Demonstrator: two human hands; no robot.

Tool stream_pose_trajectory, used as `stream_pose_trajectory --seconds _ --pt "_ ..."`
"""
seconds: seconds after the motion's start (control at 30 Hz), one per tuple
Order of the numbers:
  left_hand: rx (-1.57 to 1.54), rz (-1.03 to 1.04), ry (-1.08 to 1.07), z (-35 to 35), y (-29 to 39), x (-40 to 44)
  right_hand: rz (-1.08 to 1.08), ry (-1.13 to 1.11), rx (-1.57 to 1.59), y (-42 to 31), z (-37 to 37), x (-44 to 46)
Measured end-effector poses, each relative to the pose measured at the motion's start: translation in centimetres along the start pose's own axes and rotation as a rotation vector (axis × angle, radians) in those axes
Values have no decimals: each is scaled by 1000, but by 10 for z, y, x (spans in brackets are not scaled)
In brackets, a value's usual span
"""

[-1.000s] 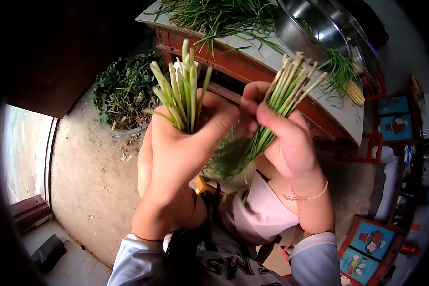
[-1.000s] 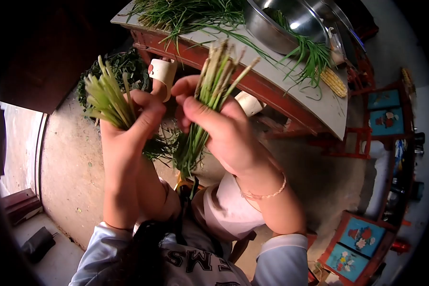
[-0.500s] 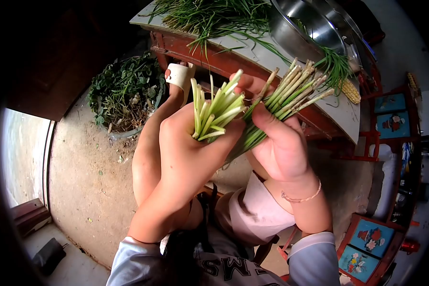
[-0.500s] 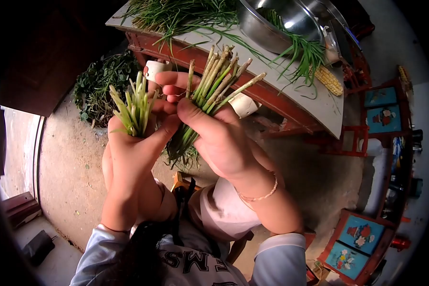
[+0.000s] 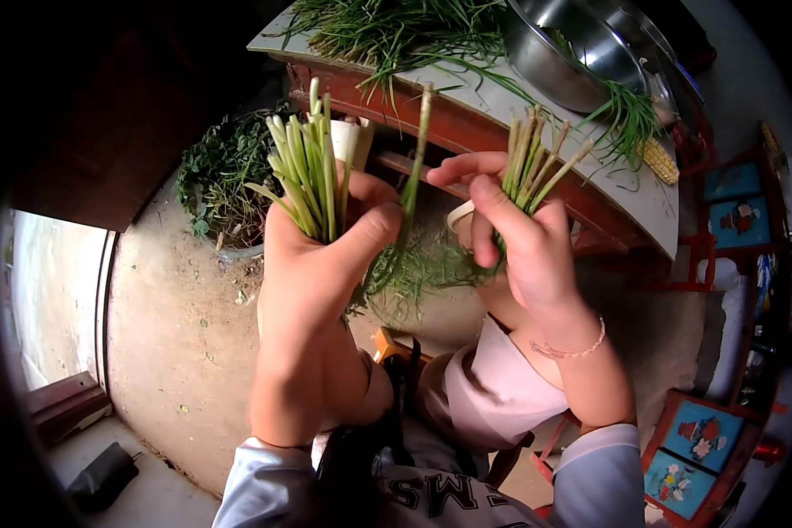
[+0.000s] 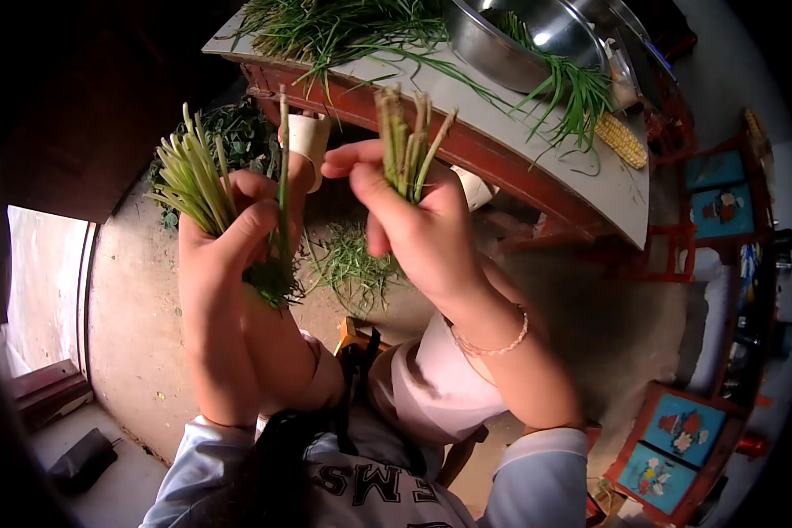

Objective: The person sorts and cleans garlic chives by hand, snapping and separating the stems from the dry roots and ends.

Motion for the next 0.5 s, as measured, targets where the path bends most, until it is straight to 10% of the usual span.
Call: stream_pose_trajectory --seconds 0.5 --pt "111 86 39 15 4 -9 -79 79 -21 -12 1 -8"
Point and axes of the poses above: each hand's wrist, its own x-axis towards the middle knuckle, its own z-axis out of the palm, y = z × x, the point moved 10 cm from there along x, towards the middle knuckle, and after that the axes turned 7 degrees about -x, right-handed, at the moved point
